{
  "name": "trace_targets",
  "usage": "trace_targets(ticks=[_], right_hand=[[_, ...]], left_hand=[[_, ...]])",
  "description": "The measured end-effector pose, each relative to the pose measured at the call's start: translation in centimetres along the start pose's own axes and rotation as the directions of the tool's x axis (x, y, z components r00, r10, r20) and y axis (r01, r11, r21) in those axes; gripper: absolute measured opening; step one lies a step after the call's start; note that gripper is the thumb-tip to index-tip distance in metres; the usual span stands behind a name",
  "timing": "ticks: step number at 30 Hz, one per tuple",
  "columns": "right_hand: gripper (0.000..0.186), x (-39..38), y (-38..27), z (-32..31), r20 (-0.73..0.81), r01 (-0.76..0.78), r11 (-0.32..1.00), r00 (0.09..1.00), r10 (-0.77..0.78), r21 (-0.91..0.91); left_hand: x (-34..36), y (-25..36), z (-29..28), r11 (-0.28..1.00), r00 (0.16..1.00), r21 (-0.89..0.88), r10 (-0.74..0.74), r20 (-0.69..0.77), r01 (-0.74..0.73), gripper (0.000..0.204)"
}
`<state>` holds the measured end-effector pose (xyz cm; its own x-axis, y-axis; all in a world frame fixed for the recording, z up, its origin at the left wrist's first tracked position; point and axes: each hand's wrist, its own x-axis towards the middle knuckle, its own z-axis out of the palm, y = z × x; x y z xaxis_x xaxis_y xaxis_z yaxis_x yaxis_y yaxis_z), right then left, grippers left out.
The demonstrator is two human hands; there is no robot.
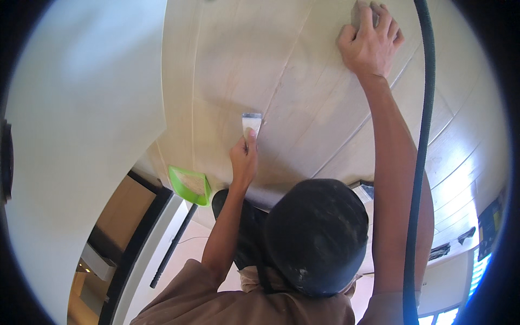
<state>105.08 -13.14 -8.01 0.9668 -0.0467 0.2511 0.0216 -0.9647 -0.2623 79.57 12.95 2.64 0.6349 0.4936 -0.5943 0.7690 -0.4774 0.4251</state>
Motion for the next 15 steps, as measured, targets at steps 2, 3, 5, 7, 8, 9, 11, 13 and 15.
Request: trace_targets(ticks=[2,3,5,7,8,9,11,13,15], right_hand=[[0.055,-0.1,0.3,0.4,-0.005,0.021,1.000,1.000,-0.021,-0.013],[0.055,-0.2,0.5,0.4,-0.011,0.024,1.000,1.000,-0.024,-0.003],[0.056,-0.3,0.4,0.3,-0.029,0.014,1.000,0.999,-0.014,0.014],[0.055,-0.6,0.8,0.4,-0.054,0.032,0.999,0.998,-0.032,0.004],[0.055,-0.7,1.0,0.5,-0.066,0.039,0.999,0.997,-0.039,-0.001],[0.055,-0.5,1.1,0.6,-0.061,0.036,0.999,0.997,-0.037,-0.011],[0.055,-0.4,1.0,0.1,-0.041,0.024,0.999,0.999,-0.025,-0.032],[0.053,-0.1,-0.7,-1.6,-0.040,0.003,0.998,0.999,-0.001,0.055],[0.053,-0.3,-1.3,-2.5,-0.032,0.006,0.994,0.999,-0.003,0.111]], left_hand=[[-0.6,-0.7,0.6,0.997,1.000,0.073,0.004,0.008,-0.005,0.058],[-0.9,-0.8,0.9,0.998,1.000,0.064,0.000,0.002,0.000,0.059],[-1.1,-0.9,1.1,0.998,1.000,0.058,0.003,-0.002,-0.003,0.060],[-1.2,-0.9,1.7,0.997,0.998,0.072,0.035,-0.043,-0.032,0.062],[-1.3,-0.8,2.0,0.996,0.997,0.080,0.052,-0.062,-0.047,0.063],[-1.0,-0.6,2.2,0.994,0.996,0.093,0.067,-0.062,-0.061,0.062],[0.0,0.2,2.3,0.989,0.995,0.125,0.089,-0.053,-0.082,0.061],[2.3,3.4,2.8,0.980,0.986,0.119,0.164,-0.031,-0.159,0.060],[2.2,4.1,2.8,0.979,0.983,0.087,0.184,-0.012,-0.182,0.060]])
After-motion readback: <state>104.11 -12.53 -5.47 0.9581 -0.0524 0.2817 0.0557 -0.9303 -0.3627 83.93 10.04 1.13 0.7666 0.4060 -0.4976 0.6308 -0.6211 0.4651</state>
